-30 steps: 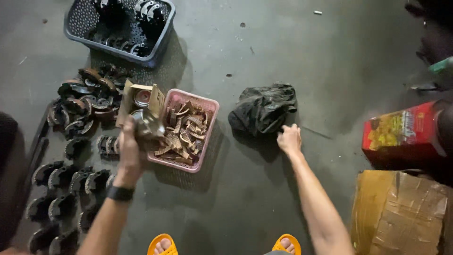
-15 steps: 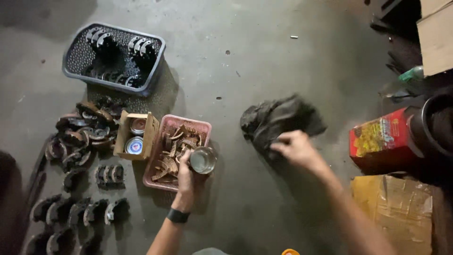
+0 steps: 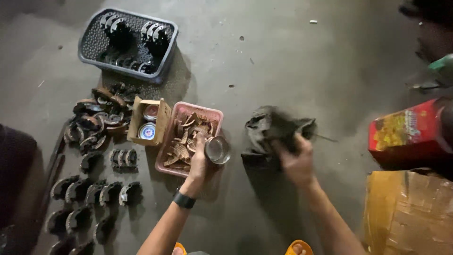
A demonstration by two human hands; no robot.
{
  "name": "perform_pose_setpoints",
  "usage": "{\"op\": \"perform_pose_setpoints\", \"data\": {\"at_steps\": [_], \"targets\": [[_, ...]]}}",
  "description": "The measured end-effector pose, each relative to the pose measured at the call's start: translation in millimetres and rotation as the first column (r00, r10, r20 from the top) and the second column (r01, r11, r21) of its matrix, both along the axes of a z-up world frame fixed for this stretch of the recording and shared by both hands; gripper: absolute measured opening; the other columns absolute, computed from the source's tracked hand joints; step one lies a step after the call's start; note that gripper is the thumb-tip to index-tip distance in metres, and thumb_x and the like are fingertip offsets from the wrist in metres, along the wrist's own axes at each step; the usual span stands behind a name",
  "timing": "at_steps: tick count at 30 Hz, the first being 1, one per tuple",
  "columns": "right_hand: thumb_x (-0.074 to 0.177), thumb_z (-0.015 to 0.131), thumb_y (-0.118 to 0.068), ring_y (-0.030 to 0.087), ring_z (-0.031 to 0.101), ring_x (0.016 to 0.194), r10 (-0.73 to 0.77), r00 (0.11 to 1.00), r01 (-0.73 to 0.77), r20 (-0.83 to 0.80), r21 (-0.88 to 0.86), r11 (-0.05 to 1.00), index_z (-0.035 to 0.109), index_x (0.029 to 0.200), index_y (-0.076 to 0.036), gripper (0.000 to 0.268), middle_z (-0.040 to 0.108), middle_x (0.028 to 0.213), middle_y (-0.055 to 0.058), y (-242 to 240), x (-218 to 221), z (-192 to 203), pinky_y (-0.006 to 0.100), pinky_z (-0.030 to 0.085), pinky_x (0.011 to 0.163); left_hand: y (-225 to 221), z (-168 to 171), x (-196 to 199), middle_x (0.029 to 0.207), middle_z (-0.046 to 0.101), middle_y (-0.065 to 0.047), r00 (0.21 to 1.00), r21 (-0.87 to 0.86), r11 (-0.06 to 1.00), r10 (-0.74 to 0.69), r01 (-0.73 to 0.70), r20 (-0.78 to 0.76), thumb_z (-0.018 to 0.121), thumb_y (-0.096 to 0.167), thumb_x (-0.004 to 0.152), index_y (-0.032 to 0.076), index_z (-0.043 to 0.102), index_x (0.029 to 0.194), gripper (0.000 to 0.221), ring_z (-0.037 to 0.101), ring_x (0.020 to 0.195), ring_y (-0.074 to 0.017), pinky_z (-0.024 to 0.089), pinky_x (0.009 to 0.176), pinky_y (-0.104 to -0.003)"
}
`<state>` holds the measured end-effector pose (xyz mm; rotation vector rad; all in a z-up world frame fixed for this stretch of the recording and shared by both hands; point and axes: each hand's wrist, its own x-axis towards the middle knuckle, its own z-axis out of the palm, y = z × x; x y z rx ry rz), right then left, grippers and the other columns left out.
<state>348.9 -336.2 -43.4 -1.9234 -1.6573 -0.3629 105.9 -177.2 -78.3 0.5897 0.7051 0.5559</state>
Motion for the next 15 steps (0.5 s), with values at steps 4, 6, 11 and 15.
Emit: {"op": "perform_pose_setpoints", "data": {"at_steps": [4, 6, 11, 15], "targets": [[0.074, 0.066, -0.001, 0.028, 0.067, 0.090, 0.390, 0.902, -0.411, -0.185, -0.090, 0.907, 0.072, 0.116, -0.010, 0.044, 0.063, 0.118, 0.023, 33.2, -72.0, 72.0, 0.035, 0.058, 0.076, -6.4, -1.2, 1.7, 0.095, 0.073, -0.005, 0.991, -0.035, 0.992, -0.120, 0.118, -0.059, 0.037, 0.062, 0.102, 0.006, 0.069, 0.114, 0.066, 0.065, 0.078, -0.0150, 0.053, 0.067, -0.030], [0.075, 0.066, -0.008, 0.029, 0.067, 0.089, 0.406, 0.913, -0.393, 0.040, -0.173, 0.903, 0.070, 0.121, -0.013, 0.046, 0.063, 0.117, 0.021, 38.5, -79.9, 66.7, 0.037, 0.056, 0.070, 3.1, -50.2, -2.5, 0.089, 0.069, -0.003, 0.986, 0.000, 0.989, -0.145, 0.145, -0.077, 0.041, 0.058, 0.107, 0.006, 0.068, 0.108, 0.058, 0.062, 0.073, -0.0142, 0.049, 0.062, -0.030], [0.086, 0.063, -0.020, 0.029, 0.065, 0.082, 0.308, 0.857, -0.191, 0.412, -0.300, 0.935, 0.062, 0.131, -0.018, 0.045, 0.064, 0.106, 0.020, 34.1, -91.3, 46.7, 0.036, 0.052, 0.057, -3.9, -3.3, -1.7, 0.078, 0.061, 0.000, 0.975, 0.374, 0.916, -0.069, 0.147, -0.213, 0.045, 0.048, 0.116, 0.004, 0.068, 0.097, 0.053, 0.052, 0.065, -0.0119, 0.041, 0.055, -0.028], [0.084, 0.068, -0.017, 0.028, 0.065, 0.075, 0.355, 0.919, -0.394, -0.173, -0.387, 0.834, 0.060, 0.127, 0.000, 0.047, 0.064, 0.079, 0.012, 35.0, -106.4, 27.7, 0.040, 0.053, 0.062, -5.4, 40.2, 4.2, 0.081, 0.067, -0.008, 0.952, 0.860, 0.507, 0.236, 0.052, -0.196, 0.035, 0.042, 0.110, -0.001, 0.069, 0.102, 0.055, 0.062, 0.070, -0.0178, 0.048, 0.063, -0.032]]}}
